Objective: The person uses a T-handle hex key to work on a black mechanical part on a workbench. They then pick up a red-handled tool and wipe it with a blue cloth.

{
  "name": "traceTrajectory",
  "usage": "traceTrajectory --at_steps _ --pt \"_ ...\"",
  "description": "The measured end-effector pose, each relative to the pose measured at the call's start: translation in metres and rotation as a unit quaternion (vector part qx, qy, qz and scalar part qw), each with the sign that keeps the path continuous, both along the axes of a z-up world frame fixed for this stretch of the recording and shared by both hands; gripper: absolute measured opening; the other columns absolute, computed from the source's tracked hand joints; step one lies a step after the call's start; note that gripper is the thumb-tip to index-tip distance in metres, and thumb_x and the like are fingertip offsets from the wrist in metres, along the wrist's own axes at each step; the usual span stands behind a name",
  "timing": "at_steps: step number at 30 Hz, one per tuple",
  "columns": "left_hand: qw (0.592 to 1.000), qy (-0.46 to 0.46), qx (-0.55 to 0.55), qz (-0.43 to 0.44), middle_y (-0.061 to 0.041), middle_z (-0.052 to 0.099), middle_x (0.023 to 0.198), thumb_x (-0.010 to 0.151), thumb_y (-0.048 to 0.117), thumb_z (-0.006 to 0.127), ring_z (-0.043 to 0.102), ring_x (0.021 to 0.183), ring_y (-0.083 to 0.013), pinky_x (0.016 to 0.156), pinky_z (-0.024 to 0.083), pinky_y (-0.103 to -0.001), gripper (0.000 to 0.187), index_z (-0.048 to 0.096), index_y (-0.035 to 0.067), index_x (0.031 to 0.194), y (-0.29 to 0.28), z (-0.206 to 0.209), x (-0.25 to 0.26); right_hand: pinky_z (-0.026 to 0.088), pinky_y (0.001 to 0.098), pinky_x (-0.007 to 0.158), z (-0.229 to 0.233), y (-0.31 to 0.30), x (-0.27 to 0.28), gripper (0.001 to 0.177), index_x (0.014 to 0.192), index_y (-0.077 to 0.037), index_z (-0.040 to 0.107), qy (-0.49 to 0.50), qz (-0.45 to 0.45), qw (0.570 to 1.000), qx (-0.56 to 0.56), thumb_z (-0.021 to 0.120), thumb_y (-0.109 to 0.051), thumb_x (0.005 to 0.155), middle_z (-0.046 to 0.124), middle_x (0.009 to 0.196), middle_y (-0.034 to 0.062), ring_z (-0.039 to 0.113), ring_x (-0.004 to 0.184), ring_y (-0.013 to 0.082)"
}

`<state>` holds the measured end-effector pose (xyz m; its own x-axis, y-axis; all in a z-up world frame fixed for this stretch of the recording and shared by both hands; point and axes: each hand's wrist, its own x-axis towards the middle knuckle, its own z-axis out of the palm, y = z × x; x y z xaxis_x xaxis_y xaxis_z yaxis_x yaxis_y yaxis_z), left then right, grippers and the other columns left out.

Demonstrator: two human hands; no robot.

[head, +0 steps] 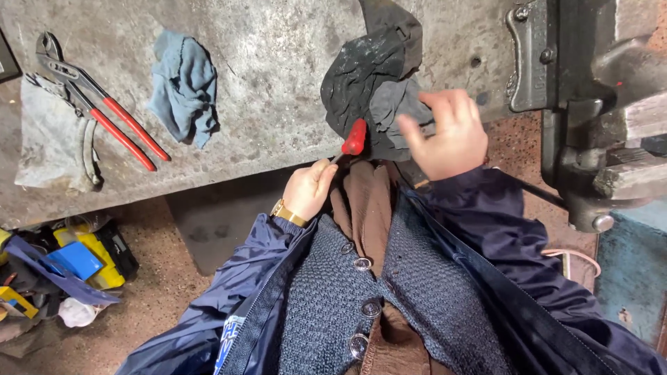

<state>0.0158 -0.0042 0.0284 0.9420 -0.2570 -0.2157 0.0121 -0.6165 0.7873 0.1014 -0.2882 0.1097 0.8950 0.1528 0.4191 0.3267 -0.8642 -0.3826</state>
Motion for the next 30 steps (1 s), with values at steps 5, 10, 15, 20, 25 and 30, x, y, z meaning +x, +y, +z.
traceTrajectory --at_steps 5,10,15,20,25,30 --pt "1.000 0.020 0.006 -0.009 -0.020 0.067 0.067 0.108 0.038 0.050 0.070 0.075 -0.0453 0.059 0.055 -0.053 0.030 0.063 0.015 0.094 -0.002 0.006 0.000 0.059 0.0308 0.066 0.015 0.033 0.002 0.057 0.116 -0.013 0.065 -0.025 -0.028 0.993 -0.113 0.074 -0.061 0.088 0.055 0.111 0.0026 0.061 0.088 0.0172" --pt "1.000 0.020 0.004 0.002 -0.021 0.067 0.066 0.108 0.037 0.051 0.071 0.074 -0.0448 0.058 0.054 -0.053 0.029 0.063 0.014 0.096 -0.003 -0.001 0.000 0.062 0.0288 0.071 -0.008 0.012 0.012 0.028 0.108 -0.016 0.074 -0.021 0.009 0.997 -0.069 0.091 -0.026 0.087 0.059 0.109 -0.0011 0.064 0.091 0.0155" --pt "0.997 0.048 -0.058 0.000 -0.020 0.066 0.064 0.108 0.035 0.051 0.070 0.072 -0.0447 0.059 0.055 -0.048 0.030 0.064 0.014 0.093 -0.007 0.002 0.000 0.053 0.0357 0.063 -0.004 0.007 0.011 0.020 0.109 -0.005 0.075 0.108 -0.003 0.973 0.204 0.088 -0.016 0.097 0.054 0.077 0.0066 0.061 0.070 0.0238" --pt "0.994 0.060 -0.086 0.012 -0.020 0.066 0.063 0.109 0.033 0.050 0.071 0.069 -0.0428 0.058 0.055 -0.046 0.031 0.065 0.011 0.093 -0.009 -0.006 0.001 0.059 0.0388 0.074 -0.003 0.041 0.008 0.026 0.122 -0.016 0.077 0.255 0.061 0.932 0.252 0.077 -0.014 0.097 0.075 0.100 0.0084 0.074 0.094 0.0289" --pt "0.993 0.056 -0.099 0.029 -0.022 0.066 0.062 0.109 0.030 0.051 0.070 0.068 -0.0446 0.057 0.055 -0.046 0.031 0.067 0.007 0.095 -0.010 -0.010 -0.003 0.053 0.0302 0.064 0.000 0.036 0.002 0.020 0.114 -0.019 0.080 0.315 0.091 0.904 0.272 0.075 -0.011 0.096 0.069 0.082 0.0021 0.063 0.071 0.0125" --pt "0.993 0.035 -0.107 0.039 -0.025 0.071 0.075 0.110 0.025 0.049 0.072 0.081 -0.0443 0.064 0.057 -0.048 0.030 0.070 0.005 0.104 -0.007 -0.021 -0.001 0.052 0.0343 0.067 -0.021 0.042 0.014 0.016 0.113 -0.016 0.079 0.287 0.069 0.923 0.245 0.072 -0.013 0.100 0.070 0.084 0.0062 0.067 0.077 0.0216"
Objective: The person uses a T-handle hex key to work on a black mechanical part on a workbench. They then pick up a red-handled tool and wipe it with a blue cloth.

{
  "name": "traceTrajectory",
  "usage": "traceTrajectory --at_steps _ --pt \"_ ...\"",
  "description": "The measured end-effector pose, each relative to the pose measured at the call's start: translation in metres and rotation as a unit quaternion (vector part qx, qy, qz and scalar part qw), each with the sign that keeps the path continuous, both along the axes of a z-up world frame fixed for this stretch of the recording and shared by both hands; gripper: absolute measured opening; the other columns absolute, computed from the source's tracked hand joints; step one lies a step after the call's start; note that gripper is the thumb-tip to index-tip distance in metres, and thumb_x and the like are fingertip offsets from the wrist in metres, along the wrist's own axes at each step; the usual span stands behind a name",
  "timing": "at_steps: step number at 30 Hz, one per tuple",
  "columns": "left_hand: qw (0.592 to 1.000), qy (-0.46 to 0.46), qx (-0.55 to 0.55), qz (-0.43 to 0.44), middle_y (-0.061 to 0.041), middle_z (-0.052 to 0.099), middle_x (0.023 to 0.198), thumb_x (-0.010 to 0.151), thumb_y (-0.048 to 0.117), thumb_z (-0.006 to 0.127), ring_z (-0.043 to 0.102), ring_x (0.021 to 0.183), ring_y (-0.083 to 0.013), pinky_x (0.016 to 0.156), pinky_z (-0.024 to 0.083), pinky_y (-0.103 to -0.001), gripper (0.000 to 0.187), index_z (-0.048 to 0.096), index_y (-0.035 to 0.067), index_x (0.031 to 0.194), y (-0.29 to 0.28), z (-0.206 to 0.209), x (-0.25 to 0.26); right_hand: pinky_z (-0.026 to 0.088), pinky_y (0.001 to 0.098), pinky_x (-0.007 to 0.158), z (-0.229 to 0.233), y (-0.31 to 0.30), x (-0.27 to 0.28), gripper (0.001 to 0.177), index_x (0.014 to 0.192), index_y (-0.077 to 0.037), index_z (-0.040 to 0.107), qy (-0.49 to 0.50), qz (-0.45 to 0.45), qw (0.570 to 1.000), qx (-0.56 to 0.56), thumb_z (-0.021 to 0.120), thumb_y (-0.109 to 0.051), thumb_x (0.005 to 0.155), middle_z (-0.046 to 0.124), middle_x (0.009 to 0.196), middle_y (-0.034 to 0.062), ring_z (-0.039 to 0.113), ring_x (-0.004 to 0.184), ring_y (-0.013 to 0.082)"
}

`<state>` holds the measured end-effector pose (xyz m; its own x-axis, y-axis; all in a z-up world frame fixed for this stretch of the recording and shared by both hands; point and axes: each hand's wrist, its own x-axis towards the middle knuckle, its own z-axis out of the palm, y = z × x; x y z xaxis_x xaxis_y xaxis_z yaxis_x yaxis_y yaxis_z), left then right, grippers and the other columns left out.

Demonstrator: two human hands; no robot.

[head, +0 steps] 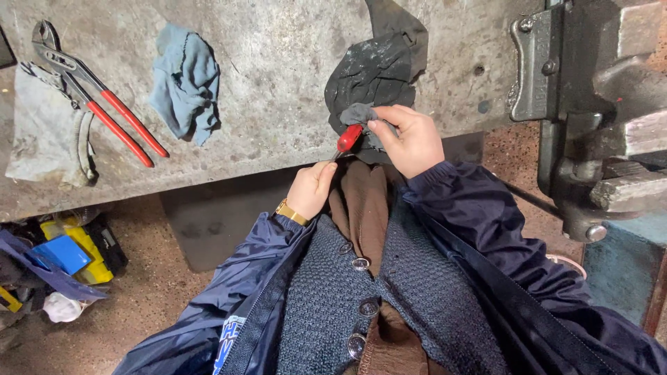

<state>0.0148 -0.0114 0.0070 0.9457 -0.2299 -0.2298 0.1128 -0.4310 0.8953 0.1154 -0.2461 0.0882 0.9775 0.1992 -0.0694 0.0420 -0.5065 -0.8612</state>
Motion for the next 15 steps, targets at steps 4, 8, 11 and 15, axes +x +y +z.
traceTrajectory --at_steps 4,8,11,15 --pt "1.000 -0.002 0.002 -0.003 -0.026 0.072 0.077 0.109 0.024 0.050 0.072 0.080 -0.0449 0.065 0.057 -0.048 0.030 0.070 0.002 0.104 -0.001 0.001 -0.001 0.055 0.0375 0.068 0.031 0.004 -0.010 0.016 0.112 -0.016 0.080 -0.004 -0.001 1.000 -0.022 0.073 -0.014 0.098 0.071 0.084 0.0062 0.071 0.082 0.0276" --pt "1.000 -0.011 0.002 -0.002 -0.026 0.072 0.077 0.109 0.023 0.052 0.072 0.080 -0.0451 0.065 0.058 -0.048 0.030 0.071 0.001 0.103 -0.001 -0.008 -0.004 0.055 0.0412 0.067 0.021 0.000 -0.011 0.016 0.111 -0.013 0.079 -0.032 0.005 0.997 -0.068 0.073 -0.014 0.097 0.070 0.083 0.0078 0.071 0.081 0.0315" --pt "1.000 -0.015 0.001 0.004 -0.023 0.072 0.075 0.109 0.024 0.051 0.073 0.079 -0.0419 0.065 0.058 -0.045 0.031 0.071 0.002 0.100 0.002 -0.012 -0.004 0.056 0.0418 0.068 0.037 0.005 -0.011 0.016 0.111 -0.014 0.078 -0.032 0.008 0.998 -0.062 0.071 -0.015 0.097 0.071 0.084 0.0067 0.071 0.082 0.0328" --pt "1.000 -0.011 -0.002 0.017 -0.025 0.072 0.078 0.109 0.019 0.051 0.073 0.082 -0.0421 0.066 0.058 -0.045 0.030 0.071 0.000 0.097 0.004 -0.032 -0.011 0.058 0.0427 0.070 0.038 0.013 -0.019 0.018 0.112 -0.020 0.079 -0.069 0.023 0.991 -0.116 0.072 -0.018 0.095 0.070 0.086 0.0044 0.071 0.083 0.0312"
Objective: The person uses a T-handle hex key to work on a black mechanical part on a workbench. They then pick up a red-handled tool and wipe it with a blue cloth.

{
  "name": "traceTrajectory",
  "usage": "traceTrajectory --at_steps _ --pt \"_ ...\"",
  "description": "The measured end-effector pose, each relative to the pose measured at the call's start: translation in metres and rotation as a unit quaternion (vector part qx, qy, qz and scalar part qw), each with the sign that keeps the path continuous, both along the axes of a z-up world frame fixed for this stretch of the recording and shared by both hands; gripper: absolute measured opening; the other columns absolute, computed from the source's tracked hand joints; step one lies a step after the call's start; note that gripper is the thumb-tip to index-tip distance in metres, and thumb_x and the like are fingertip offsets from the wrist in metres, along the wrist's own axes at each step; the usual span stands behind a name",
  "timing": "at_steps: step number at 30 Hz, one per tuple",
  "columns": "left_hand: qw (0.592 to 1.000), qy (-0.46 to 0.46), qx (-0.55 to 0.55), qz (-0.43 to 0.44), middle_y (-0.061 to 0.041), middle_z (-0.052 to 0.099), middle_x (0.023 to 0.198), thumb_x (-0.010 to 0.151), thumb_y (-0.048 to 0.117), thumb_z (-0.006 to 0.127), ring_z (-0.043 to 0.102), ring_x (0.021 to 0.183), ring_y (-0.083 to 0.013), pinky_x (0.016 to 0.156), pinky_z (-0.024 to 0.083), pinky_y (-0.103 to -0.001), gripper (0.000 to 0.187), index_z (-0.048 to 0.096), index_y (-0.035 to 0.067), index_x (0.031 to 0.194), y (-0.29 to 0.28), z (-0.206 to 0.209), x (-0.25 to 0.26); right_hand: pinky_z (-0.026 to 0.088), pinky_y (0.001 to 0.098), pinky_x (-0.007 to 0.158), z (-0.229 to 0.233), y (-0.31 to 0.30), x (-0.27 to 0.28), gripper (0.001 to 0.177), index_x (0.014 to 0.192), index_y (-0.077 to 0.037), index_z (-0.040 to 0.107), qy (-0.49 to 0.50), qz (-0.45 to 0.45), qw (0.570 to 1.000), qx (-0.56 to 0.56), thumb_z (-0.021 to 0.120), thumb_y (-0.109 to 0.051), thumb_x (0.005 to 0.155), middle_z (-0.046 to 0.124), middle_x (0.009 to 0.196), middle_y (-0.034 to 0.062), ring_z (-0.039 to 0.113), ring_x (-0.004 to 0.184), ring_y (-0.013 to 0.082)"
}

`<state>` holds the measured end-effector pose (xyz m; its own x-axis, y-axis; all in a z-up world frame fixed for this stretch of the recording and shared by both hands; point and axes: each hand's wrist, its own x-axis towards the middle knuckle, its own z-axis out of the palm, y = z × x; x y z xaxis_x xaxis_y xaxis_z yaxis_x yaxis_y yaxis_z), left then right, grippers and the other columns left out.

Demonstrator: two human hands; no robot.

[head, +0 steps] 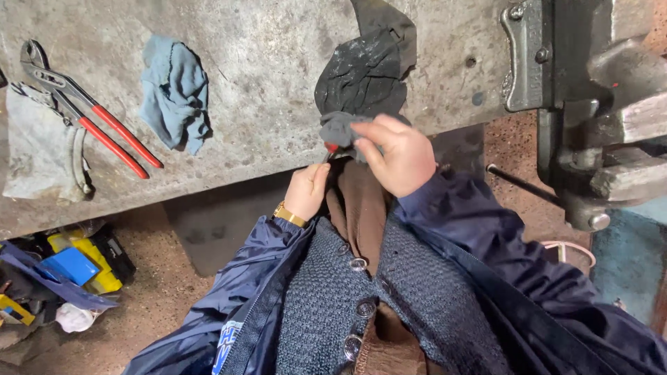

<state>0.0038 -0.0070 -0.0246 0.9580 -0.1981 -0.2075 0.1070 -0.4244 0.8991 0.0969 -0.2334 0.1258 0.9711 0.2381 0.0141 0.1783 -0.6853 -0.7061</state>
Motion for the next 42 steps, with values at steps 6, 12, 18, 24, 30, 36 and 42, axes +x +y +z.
traceTrajectory --at_steps 6,12,18,24,30,36,42 --pt "1.000 0.005 0.009 0.007 -0.023 0.071 0.075 0.108 0.023 0.053 0.073 0.078 -0.0379 0.065 0.057 -0.044 0.033 0.071 0.001 0.093 0.000 -0.002 -0.002 0.059 0.0401 0.069 0.001 0.000 -0.005 0.025 0.115 -0.031 0.077 0.002 -0.008 1.000 -0.026 0.072 -0.022 0.092 0.070 0.088 -0.0050 0.072 0.084 0.0254" --pt "1.000 -0.007 0.016 -0.009 -0.026 0.072 0.079 0.108 0.025 0.052 0.071 0.084 -0.0456 0.067 0.057 -0.050 0.032 0.071 0.000 0.101 -0.007 0.029 0.007 0.058 0.0426 0.069 -0.024 -0.011 0.001 0.020 0.113 -0.023 0.077 -0.002 -0.016 0.998 -0.053 0.070 -0.023 0.094 0.071 0.089 0.0009 0.072 0.086 0.0307" --pt "0.996 -0.029 0.066 -0.048 -0.027 0.073 0.081 0.104 0.026 0.061 0.071 0.082 -0.0467 0.069 0.059 -0.054 0.028 0.072 0.001 0.105 -0.014 0.039 0.006 0.059 0.0456 0.071 -0.037 -0.024 0.001 0.022 0.116 -0.029 0.076 0.003 0.000 0.996 -0.090 0.068 -0.027 0.095 0.070 0.093 -0.0007 0.071 0.089 0.0312" --pt "0.999 0.004 0.039 -0.021 -0.029 0.072 0.085 0.109 0.029 0.050 0.070 0.089 -0.0483 0.070 0.057 -0.055 0.035 0.071 0.001 0.110 -0.003 0.022 0.002 0.059 0.0441 0.073 -0.013 -0.012 -0.002 0.021 0.116 -0.027 0.075 -0.017 0.031 0.996 -0.085 0.065 -0.024 0.098 0.070 0.095 -0.0007 0.071 0.089 0.0304" --pt "1.000 0.015 0.022 -0.017 -0.028 0.073 0.085 0.108 0.024 0.049 0.069 0.091 -0.0489 0.072 0.057 -0.055 0.033 0.072 0.001 0.106 -0.005 0.040 0.010 0.058 0.0461 0.073 0.022 -0.009 0.004 0.023 0.119 -0.025 0.073 0.033 0.079 0.993 -0.081 0.062 -0.027 0.098 0.068 0.095 0.0020 0.070 0.090 0.0337" --pt "0.999 0.001 0.038 -0.026 -0.022 0.074 0.080 0.109 0.026 0.048 0.071 0.087 -0.0447 0.070 0.058 -0.052 0.033 0.072 0.005 0.100 0.003 0.027 0.008 0.058 0.0492 0.072 0.002 -0.009 0.028 0.021 0.115 -0.024 0.076 0.035 0.070 0.989 -0.124 0.063 -0.027 0.099 0.068 0.088 0.0036 0.071 0.086 0.0359" --pt "0.999 0.008 0.040 -0.030 -0.025 0.074 0.089 0.110 0.026 0.047 0.069 0.094 -0.0458 0.075 0.056 -0.055 0.034 0.070 0.001 0.103 0.003 0.030 0.008 0.058 0.0478 0.075 -0.026 -0.017 0.022 0.024 0.120 -0.028 0.074 0.033 0.071 0.988 -0.134 0.064 -0.030 0.098 0.068 0.095 0.0016 0.070 0.089 0.0344"
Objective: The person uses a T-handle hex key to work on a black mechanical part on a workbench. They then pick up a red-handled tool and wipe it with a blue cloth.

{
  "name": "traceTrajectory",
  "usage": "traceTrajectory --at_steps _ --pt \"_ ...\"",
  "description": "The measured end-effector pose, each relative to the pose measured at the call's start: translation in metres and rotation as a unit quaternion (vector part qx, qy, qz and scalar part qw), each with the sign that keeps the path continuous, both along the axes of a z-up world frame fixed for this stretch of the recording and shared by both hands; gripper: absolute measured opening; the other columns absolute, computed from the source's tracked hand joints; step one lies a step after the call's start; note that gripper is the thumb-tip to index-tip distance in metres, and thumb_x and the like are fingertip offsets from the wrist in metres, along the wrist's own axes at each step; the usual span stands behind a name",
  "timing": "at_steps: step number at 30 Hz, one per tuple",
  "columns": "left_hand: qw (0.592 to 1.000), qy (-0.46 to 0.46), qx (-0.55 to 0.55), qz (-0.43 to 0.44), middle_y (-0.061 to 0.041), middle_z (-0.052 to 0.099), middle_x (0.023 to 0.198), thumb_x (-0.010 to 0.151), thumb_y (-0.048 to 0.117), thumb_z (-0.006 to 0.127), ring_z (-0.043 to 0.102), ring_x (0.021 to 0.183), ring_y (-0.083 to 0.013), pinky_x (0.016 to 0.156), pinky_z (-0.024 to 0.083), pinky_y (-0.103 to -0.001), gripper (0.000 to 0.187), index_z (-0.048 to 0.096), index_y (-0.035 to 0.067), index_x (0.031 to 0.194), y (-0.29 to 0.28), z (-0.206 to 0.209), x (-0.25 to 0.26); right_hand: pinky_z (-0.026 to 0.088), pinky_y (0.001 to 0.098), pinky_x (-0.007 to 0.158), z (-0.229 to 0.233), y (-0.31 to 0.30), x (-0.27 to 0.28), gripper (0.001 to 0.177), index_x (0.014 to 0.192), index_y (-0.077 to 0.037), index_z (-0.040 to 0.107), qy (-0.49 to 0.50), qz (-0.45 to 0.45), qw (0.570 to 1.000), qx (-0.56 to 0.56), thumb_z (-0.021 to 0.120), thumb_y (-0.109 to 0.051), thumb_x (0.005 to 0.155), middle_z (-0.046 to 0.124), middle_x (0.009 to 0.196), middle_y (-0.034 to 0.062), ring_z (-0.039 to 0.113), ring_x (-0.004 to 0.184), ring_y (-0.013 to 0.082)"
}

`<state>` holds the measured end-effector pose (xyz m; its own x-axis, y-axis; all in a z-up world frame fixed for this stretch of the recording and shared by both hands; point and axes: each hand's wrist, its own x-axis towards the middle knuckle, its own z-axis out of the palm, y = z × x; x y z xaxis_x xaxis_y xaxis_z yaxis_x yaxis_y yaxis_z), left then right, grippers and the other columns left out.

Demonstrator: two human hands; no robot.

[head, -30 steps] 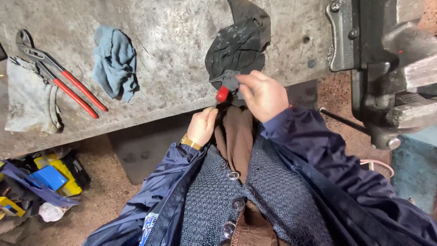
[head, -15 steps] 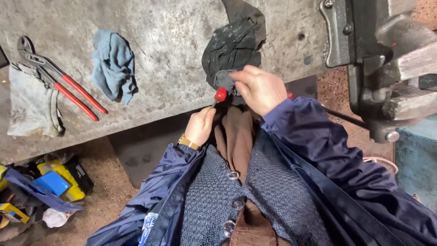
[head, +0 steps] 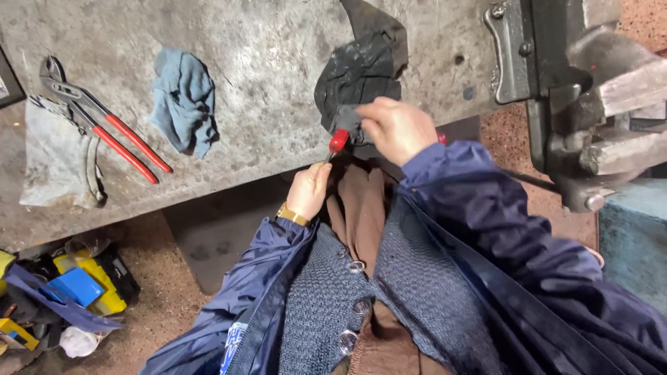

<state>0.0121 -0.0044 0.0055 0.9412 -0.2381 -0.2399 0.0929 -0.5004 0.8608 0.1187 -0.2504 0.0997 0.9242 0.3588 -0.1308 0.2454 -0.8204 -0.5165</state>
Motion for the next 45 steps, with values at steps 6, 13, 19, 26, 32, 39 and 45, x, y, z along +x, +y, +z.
traceTrajectory --at_steps 6,13,19,26,32,39,45 --pt "1.000 0.002 -0.001 0.002 -0.028 0.073 0.091 0.110 0.022 0.041 0.069 0.097 -0.0466 0.078 0.057 -0.056 0.037 0.069 -0.002 0.102 0.003 -0.002 -0.003 0.059 0.0436 0.074 0.044 0.024 -0.020 0.022 0.118 -0.031 0.073 0.012 0.002 0.999 0.047 0.061 -0.028 0.100 0.069 0.095 -0.0034 0.071 0.089 0.0301" --pt "1.000 0.020 0.002 0.013 -0.024 0.074 0.093 0.110 0.028 0.046 0.070 0.097 -0.0436 0.079 0.058 -0.053 0.035 0.072 0.004 0.108 0.008 -0.016 -0.010 0.058 0.0349 0.073 0.043 0.024 -0.021 0.021 0.114 -0.026 0.077 -0.008 -0.006 0.999 0.037 0.061 -0.025 0.101 0.066 0.087 -0.0050 0.072 0.081 0.0251" --pt "1.000 -0.002 0.014 0.010 -0.024 0.075 0.094 0.111 0.027 0.044 0.071 0.097 -0.0430 0.080 0.059 -0.053 0.036 0.070 0.003 0.111 0.006 0.004 -0.002 0.058 0.0481 0.071 0.022 0.018 -0.019 0.020 0.115 -0.026 0.073 -0.046 -0.025 0.999 0.011 0.063 -0.028 0.098 0.065 0.091 0.0028 0.069 0.085 0.0353" --pt "1.000 0.001 0.012 0.019 -0.026 0.074 0.098 0.111 0.029 0.045 0.070 0.101 -0.0443 0.083 0.058 -0.054 0.038 0.071 0.002 0.112 0.009 -0.006 -0.005 0.059 0.0446 0.073 0.022 0.019 -0.017 0.022 0.117 -0.029 0.073 -0.044 -0.017 0.999 0.019 0.063 -0.030 0.097 0.065 0.093 -0.0008 0.070 0.087 0.0311" --pt "1.000 0.000 0.022 0.012 -0.026 0.075 0.101 0.111 0.029 0.045 0.070 0.102 -0.0446 0.086 0.058 -0.055 0.039 0.071 0.000 0.113 0.004 0.001 -0.011 0.059 0.0446 0.075 0.012 0.015 -0.026 0.021 0.117 -0.028 0.073 -0.026 -0.026 0.999 0.030 0.064 -0.029 0.097 0.067 0.095 -0.0004 0.070 0.090 0.0315" --pt "0.999 0.012 0.035 0.002 -0.027 0.074 0.098 0.111 0.033 0.044 0.070 0.101 -0.0449 0.083 0.059 -0.056 0.040 0.070 0.003 0.117 0.007 0.007 -0.003 0.059 0.0434 0.072 0.012 0.018 -0.020 0.023 0.119 -0.029 0.072 -0.042 -0.027 0.998 0.037 0.064 -0.028 0.097 0.066 0.094 -0.0006 0.070 0.088 0.0319" --pt "0.999 0.018 0.033 0.006 -0.026 0.075 0.097 0.111 0.032 0.045 0.070 0.101 -0.0439 0.082 0.059 -0.055 0.039 0.071 0.003 0.114 0.007 -0.003 -0.004 0.058 0.0421 0.070 0.030 0.022 -0.030 0.022 0.118 -0.030 0.072 -0.041 -0.015 0.997 0.057 0.065 -0.026 0.098 0.065 0.091 -0.0018 0.070 0.085 0.0303"
